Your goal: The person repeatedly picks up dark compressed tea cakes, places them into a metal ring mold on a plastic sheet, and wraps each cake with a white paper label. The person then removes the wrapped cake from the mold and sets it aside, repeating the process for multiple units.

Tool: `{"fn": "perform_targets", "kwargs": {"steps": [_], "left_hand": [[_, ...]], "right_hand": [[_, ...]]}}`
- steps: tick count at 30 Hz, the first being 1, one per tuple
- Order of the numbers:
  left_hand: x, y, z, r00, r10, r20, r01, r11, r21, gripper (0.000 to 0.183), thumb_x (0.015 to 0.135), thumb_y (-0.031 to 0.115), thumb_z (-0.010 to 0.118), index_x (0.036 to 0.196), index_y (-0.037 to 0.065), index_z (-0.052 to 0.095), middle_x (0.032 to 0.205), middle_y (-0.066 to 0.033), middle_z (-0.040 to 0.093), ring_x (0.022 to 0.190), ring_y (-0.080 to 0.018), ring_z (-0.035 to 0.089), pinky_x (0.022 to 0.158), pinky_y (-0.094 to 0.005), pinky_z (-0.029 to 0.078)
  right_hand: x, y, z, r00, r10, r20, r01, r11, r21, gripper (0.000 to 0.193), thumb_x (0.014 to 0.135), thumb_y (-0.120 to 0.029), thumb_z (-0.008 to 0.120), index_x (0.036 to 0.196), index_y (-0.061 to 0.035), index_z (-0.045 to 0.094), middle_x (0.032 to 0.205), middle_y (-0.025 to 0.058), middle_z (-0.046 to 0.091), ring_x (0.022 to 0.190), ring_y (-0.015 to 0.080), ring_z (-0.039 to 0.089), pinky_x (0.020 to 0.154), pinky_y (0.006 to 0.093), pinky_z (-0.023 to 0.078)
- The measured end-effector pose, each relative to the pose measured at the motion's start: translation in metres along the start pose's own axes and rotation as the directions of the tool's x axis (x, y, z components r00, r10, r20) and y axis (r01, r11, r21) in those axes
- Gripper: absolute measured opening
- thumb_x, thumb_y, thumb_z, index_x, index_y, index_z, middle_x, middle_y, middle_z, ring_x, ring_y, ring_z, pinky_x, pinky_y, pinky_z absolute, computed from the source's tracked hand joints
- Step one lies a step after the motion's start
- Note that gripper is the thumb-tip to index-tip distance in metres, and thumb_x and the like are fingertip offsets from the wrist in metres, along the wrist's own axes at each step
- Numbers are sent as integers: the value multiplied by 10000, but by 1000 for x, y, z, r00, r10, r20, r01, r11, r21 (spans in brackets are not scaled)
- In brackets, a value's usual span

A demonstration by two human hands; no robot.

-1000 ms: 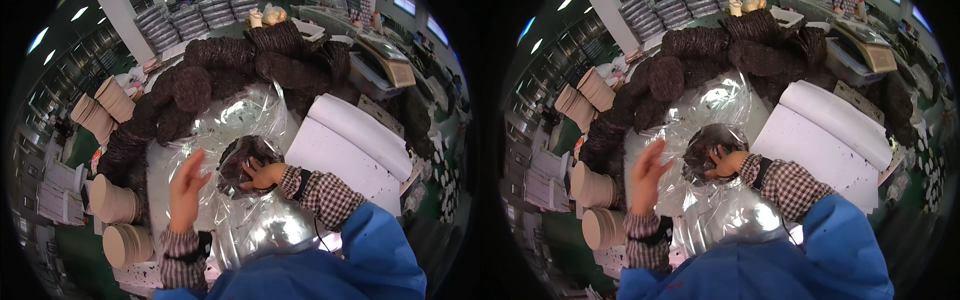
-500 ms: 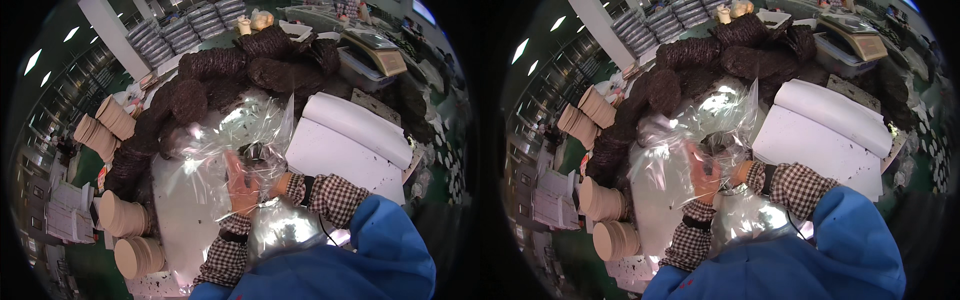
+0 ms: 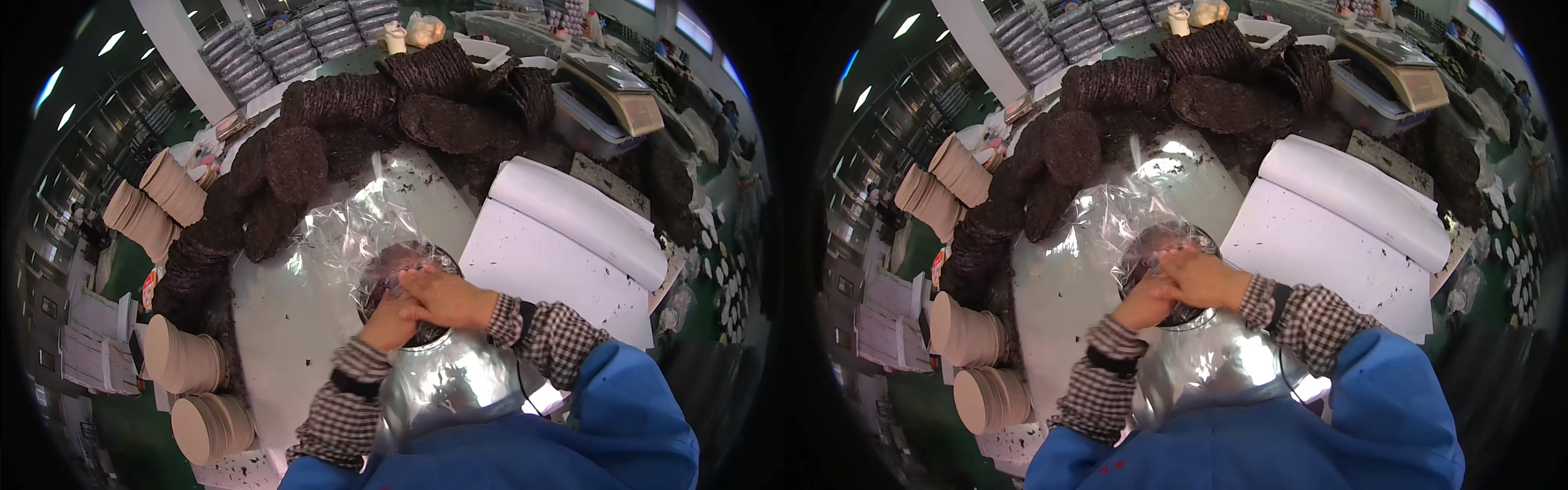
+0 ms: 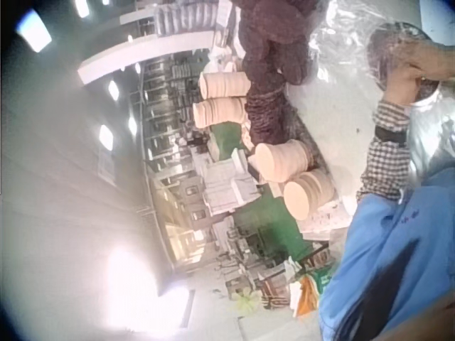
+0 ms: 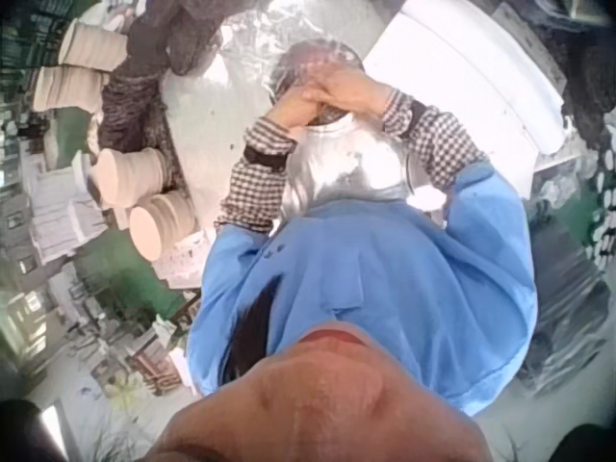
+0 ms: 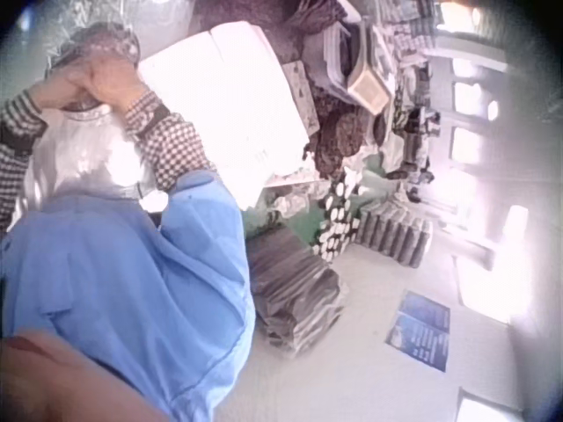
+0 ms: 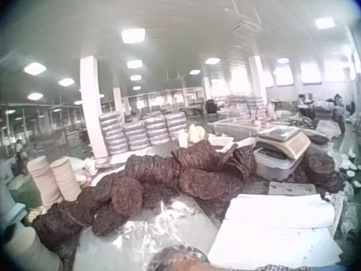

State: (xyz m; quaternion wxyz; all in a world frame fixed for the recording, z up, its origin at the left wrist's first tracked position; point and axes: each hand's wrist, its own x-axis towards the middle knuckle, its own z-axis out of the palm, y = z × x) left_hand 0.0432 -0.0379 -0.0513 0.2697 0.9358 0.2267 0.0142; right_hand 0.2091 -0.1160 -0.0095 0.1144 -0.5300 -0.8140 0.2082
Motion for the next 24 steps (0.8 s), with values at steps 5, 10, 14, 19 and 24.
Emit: {"fn": "perform_targets", "kwargs": {"steps": [5,10,14,19,24], "left_hand": [[-67,-60,-110,805,-370,463,585,370,-722,532,985,222,563,1457,55,384,1344,-247,532,1206,-296,558,1006,-393,478],[3,-40,-45,719,-479,-503,-382,332,-862,586,951,144,608,1474,56,359,1344,-259,525,1121,-323,607,930,-356,525],[-3,-9,-40,759,-78,-646,-229,898,-377,348,852,26,615,1197,69,604,1187,-172,638,1062,-268,644,871,-348,539],[-3,-18,-44,952,139,-272,-120,989,85,356,783,1,578,1094,127,695,1114,-92,693,1110,-284,631,938,-367,519],[-19,2,-27,804,-135,-578,-253,803,-539,290,828,97,635,1110,29,641,1289,-187,580,1258,-366,511,1049,-409,435]], "right_hand": [[14,16,28,991,126,-39,-131,978,-160,797,956,-666,342,1322,33,462,1384,236,481,1314,362,467,1141,421,323],[-1,8,-20,942,300,-149,-187,839,510,874,882,-473,656,1489,-18,223,1497,233,337,1191,389,567,944,423,511],[-10,24,-20,822,436,-365,149,454,878,1188,755,-95,827,1555,-172,-48,1594,200,124,1221,347,544,858,327,553],[-11,44,-10,894,42,-446,302,678,670,693,804,34,708,1416,-176,461,1428,122,420,1207,256,534,940,337,501],[-11,30,4,936,21,-351,94,947,308,265,736,28,711,998,21,675,1111,138,586,1080,318,572,912,378,490]]}}
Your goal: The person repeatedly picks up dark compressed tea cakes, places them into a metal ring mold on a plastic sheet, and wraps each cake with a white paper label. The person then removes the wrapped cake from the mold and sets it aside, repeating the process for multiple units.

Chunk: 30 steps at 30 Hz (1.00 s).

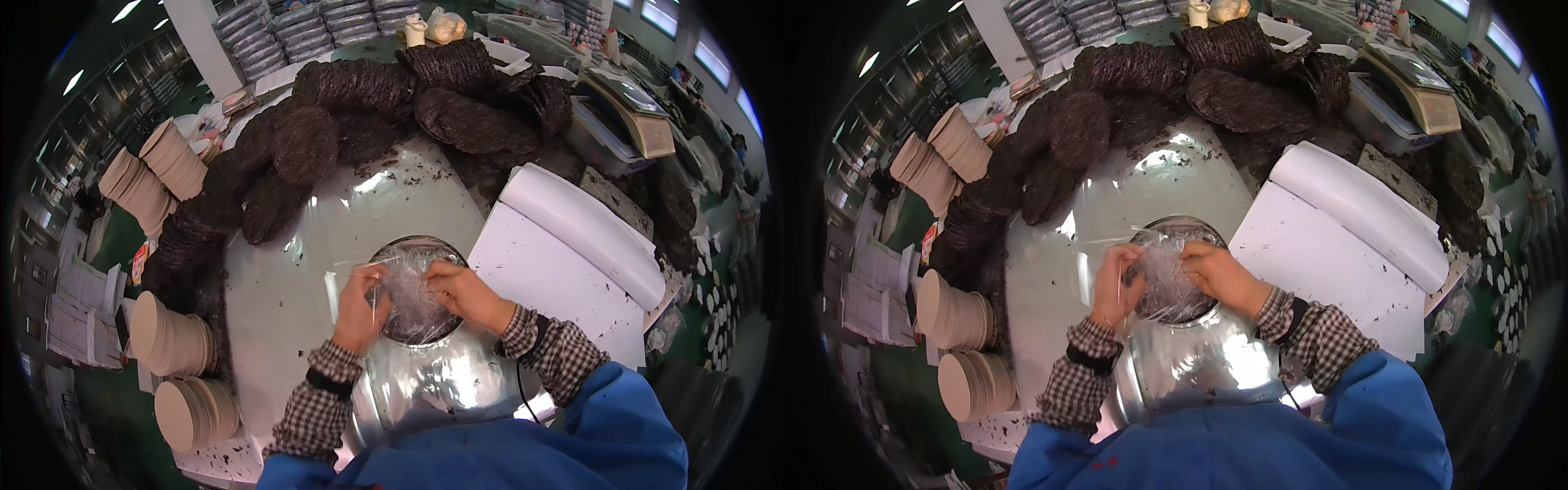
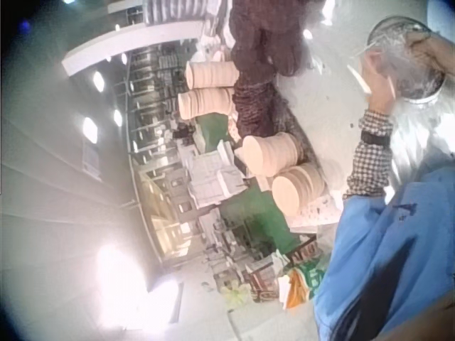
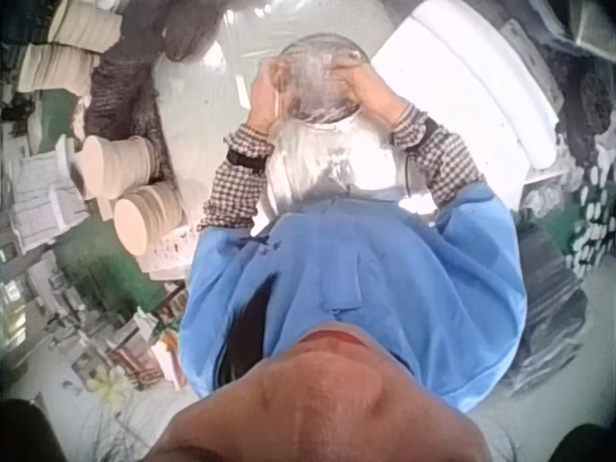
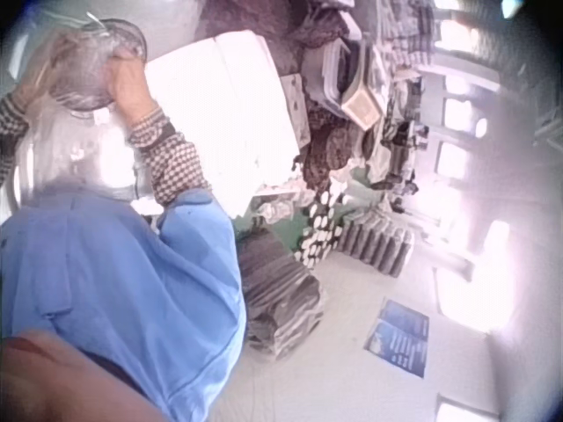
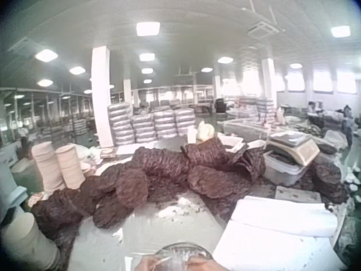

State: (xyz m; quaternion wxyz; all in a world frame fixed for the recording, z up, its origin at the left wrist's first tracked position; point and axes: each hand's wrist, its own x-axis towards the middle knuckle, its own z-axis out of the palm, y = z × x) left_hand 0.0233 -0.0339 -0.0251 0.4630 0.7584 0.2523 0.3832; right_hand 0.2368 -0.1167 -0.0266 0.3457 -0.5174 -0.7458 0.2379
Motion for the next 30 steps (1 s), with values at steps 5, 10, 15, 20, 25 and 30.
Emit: {"fn": "perform_targets", "kwargs": {"steps": [5,10,15,20,25,30], "left_hand": [[-23,43,28,968,109,228,-229,759,609,547,790,191,752,1246,-30,548,1409,-235,457,1314,-401,444,1068,-431,412],[-13,10,39,984,-103,147,-42,664,747,533,826,168,701,1265,-75,521,1351,-283,485,1175,-383,565,955,-410,500],[2,19,53,995,92,30,-95,865,494,624,804,169,717,1321,-79,472,1443,-273,409,1209,-400,528,921,-430,496],[19,13,52,960,-129,250,-132,579,805,661,788,401,714,1277,-15,559,1451,-228,426,1256,-346,488,962,-425,469],[25,-2,56,976,-21,218,-171,551,817,449,762,344,723,1105,57,691,1316,-150,564,1172,-310,538,946,-425,491],[23,-13,55,974,17,226,-194,579,792,531,732,334,747,1175,58,648,1283,-228,586,1154,-375,566,965,-445,479]], "right_hand": [[10,-10,-3,993,-84,77,110,891,-441,218,738,-10,629,941,-36,704,1111,160,590,1042,330,576,894,407,514],[75,32,-48,975,-155,-157,70,892,-447,515,796,-175,720,1251,-7,545,1250,201,610,956,364,654,822,430,528],[99,36,-22,889,388,244,-197,804,-561,786,826,-286,731,1436,11,335,1315,237,559,1121,357,615,929,411,504],[39,73,-88,944,282,174,-313,931,188,895,862,-357,737,1529,-52,224,1425,182,490,1162,263,605,992,380,473],[-197,98,-239,360,639,-680,-933,233,-274,954,816,-486,740,1506,-10,283,1534,238,322,1419,354,326,1156,411,284],[-352,121,-215,581,477,-660,-790,525,-316,880,808,-315,785,1499,-58,304,1416,217,494,1373,357,398,1127,426,322]]}}
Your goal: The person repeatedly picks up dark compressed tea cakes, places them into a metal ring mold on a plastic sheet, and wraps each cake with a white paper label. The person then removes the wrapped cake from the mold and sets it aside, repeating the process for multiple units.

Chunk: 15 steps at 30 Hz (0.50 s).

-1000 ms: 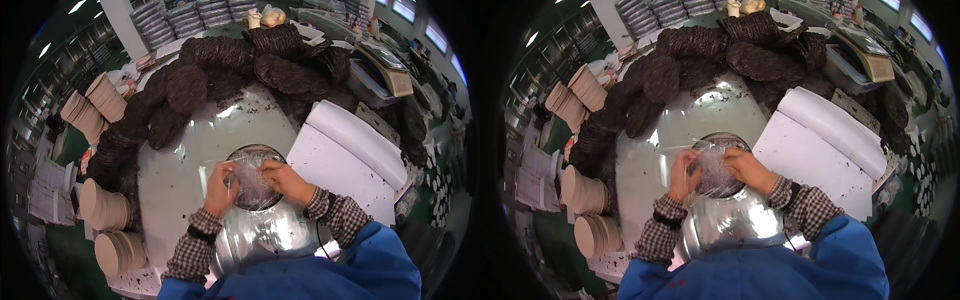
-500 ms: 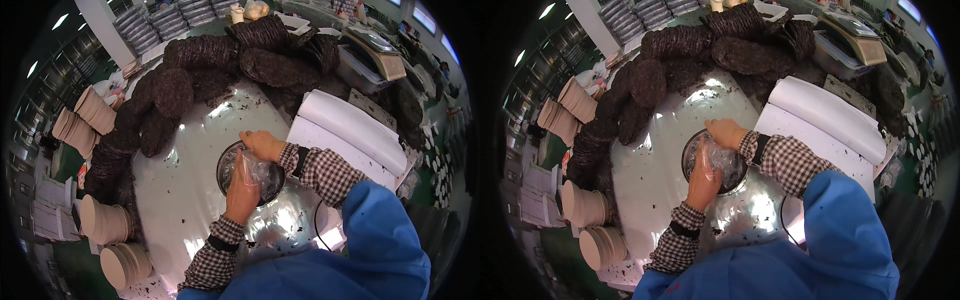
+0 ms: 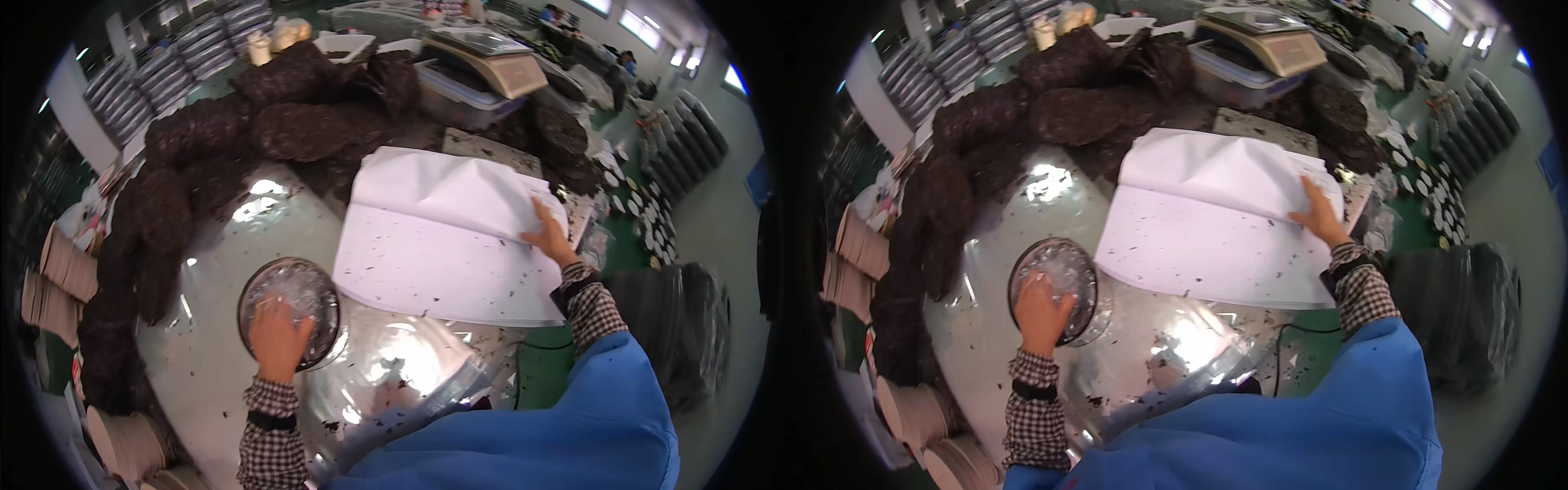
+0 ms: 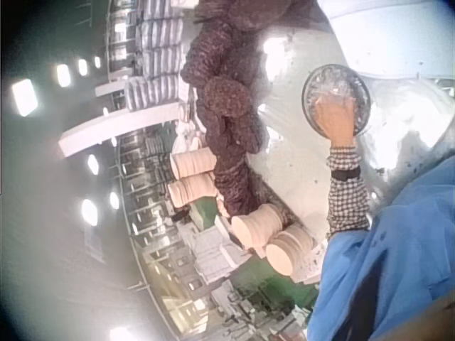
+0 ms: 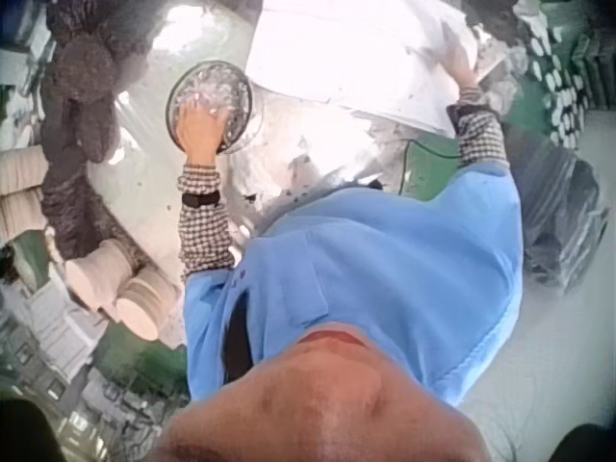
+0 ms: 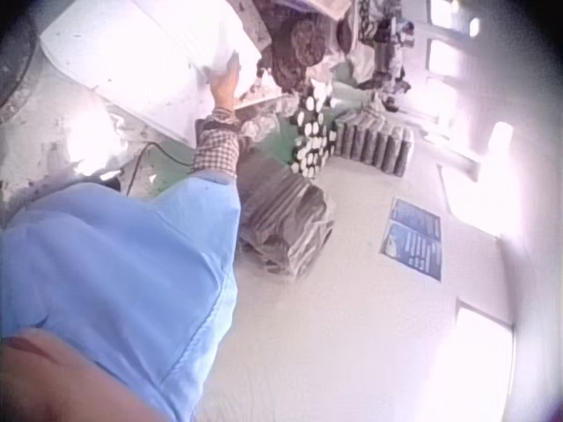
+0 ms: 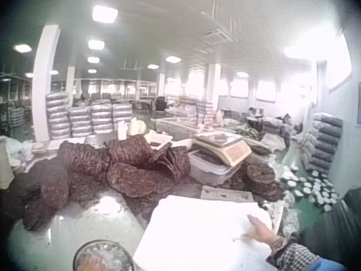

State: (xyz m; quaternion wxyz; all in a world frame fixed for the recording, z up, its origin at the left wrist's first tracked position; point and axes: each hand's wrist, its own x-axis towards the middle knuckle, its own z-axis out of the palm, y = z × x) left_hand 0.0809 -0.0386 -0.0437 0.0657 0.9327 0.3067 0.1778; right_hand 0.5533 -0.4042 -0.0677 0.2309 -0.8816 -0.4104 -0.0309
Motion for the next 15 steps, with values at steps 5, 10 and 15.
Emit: {"fn": "perform_targets", "kwargs": {"steps": [5,10,15], "left_hand": [[11,41,-31,991,-35,126,24,996,82,799,724,106,726,1463,213,443,1060,-139,536,968,-332,577,830,-427,505],[10,28,-21,993,92,77,-102,985,141,671,699,104,721,1344,188,556,1383,-112,442,1043,-335,519,854,-454,463],[13,23,-18,989,143,33,-145,987,70,515,661,150,714,1170,124,639,1489,11,459,984,-331,509,843,-460,440]], "right_hand": [[-23,-20,-25,789,40,613,-472,677,565,269,912,-236,682,996,18,700,1095,88,701,984,165,592,849,306,470],[36,-96,-27,884,-122,451,76,990,120,277,860,-237,704,1013,-8,672,1081,129,700,1033,261,631,787,308,518],[129,-159,78,814,-578,54,575,789,-219,462,826,-203,698,1193,20,529,1229,197,605,1091,337,603,865,389,536]]}}
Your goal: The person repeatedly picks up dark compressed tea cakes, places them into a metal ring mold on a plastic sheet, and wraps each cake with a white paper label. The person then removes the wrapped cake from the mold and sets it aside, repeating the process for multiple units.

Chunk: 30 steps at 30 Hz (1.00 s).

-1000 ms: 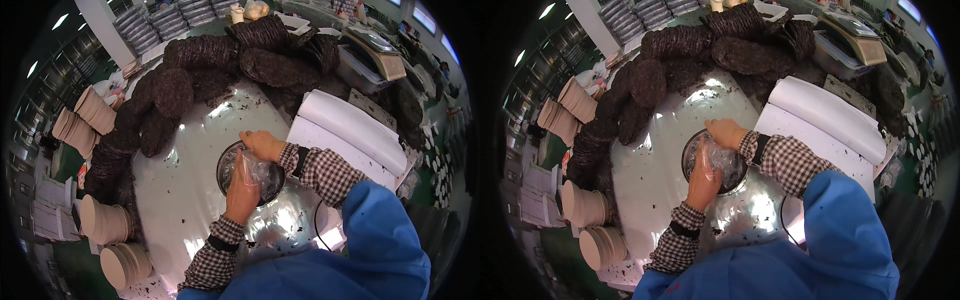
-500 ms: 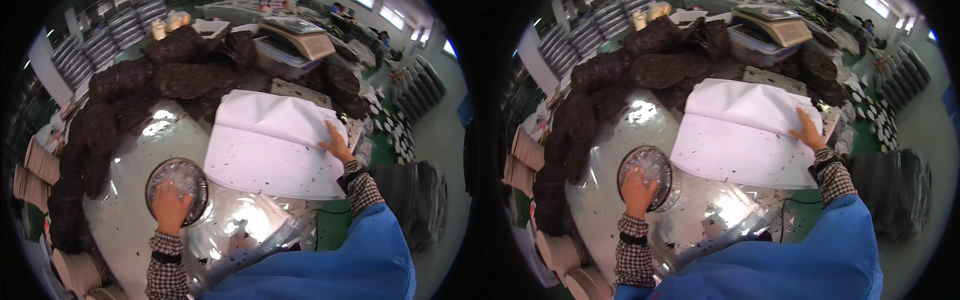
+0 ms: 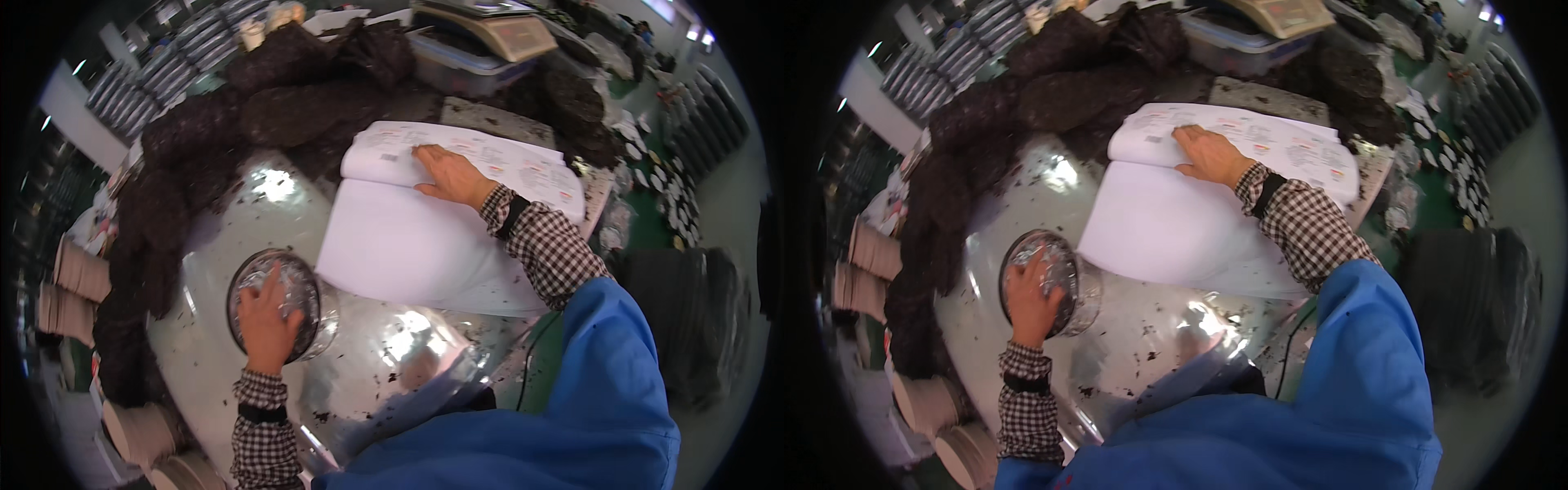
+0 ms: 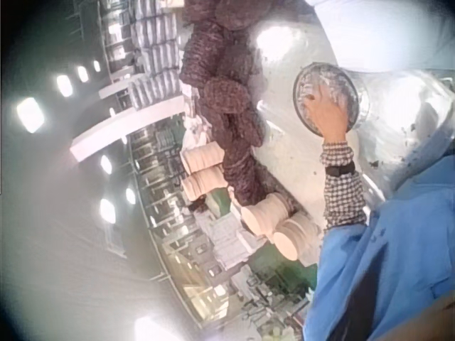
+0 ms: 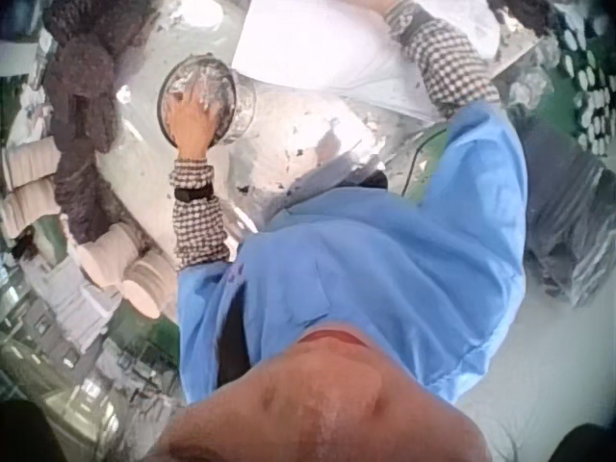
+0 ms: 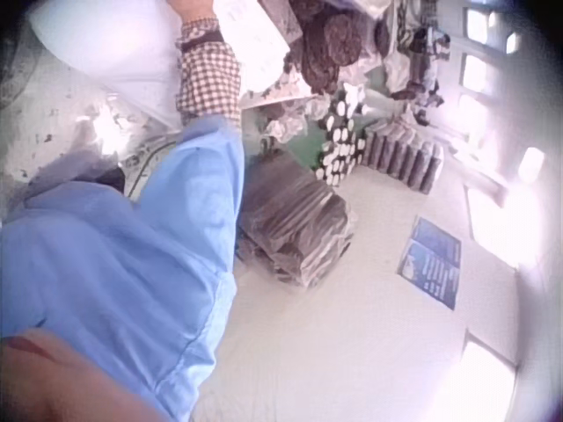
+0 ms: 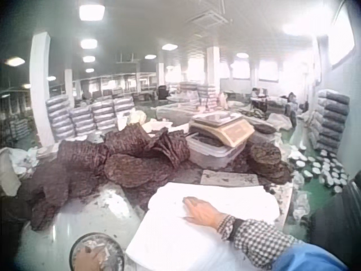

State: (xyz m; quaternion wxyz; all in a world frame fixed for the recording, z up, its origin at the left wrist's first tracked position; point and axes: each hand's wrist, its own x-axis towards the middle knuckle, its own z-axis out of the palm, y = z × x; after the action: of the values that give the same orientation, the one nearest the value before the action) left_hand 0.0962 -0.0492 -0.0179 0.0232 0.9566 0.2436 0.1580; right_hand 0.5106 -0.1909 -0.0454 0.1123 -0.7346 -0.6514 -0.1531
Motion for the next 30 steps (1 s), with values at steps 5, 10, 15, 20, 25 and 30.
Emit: {"fn": "perform_targets", "kwargs": {"steps": [5,10,15,20,25,30], "left_hand": [[-4,7,-2,998,-51,-42,51,999,7,465,698,198,685,1153,105,657,1456,-2,500,1099,-334,499,942,-458,414],[-5,2,5,994,-102,-43,95,984,-153,456,692,209,708,1118,62,645,1347,-34,575,1167,-260,515,940,-432,407],[-4,-3,11,987,-161,-9,155,963,-220,502,708,215,695,1177,49,622,1260,-55,623,1135,-240,539,951,-423,394],[-7,-7,9,987,-162,-20,153,959,-238,566,709,213,698,1237,35,601,1232,-59,642,1130,-243,540,958,-422,389],[-7,-7,8,989,-142,-44,128,962,-240,604,713,218,711,1272,33,578,1220,-65,644,1145,-241,527,968,-435,380],[-12,-7,11,987,-146,-66,126,962,-243,598,701,199,726,1250,19,574,1220,-114,596,1160,-282,498,944,-427,405]], "right_hand": [[57,-44,56,960,55,273,26,959,-283,303,832,-98,563,1097,45,597,1144,181,636,1017,330,648,764,407,559],[59,-21,46,987,135,88,-143,986,89,110,814,-158,678,848,-56,698,751,161,672,773,300,685,720,424,531],[82,13,46,856,507,101,-501,765,405,262,818,-269,739,729,-32,670,672,146,667,709,280,681,673,419,516],[93,-39,33,765,234,600,-106,965,-241,961,907,-427,637,1502,87,84,1513,385,195,1444,383,271,1163,425,286],[89,-22,41,895,22,446,25,995,-99,573,899,-402,631,1257,40,560,1002,293,652,933,396,655,847,463,518],[90,-4,40,955,206,212,-259,930,263,276,930,-203,567,930,22,728,858,249,697,820,342,698,742,396,558]]}}
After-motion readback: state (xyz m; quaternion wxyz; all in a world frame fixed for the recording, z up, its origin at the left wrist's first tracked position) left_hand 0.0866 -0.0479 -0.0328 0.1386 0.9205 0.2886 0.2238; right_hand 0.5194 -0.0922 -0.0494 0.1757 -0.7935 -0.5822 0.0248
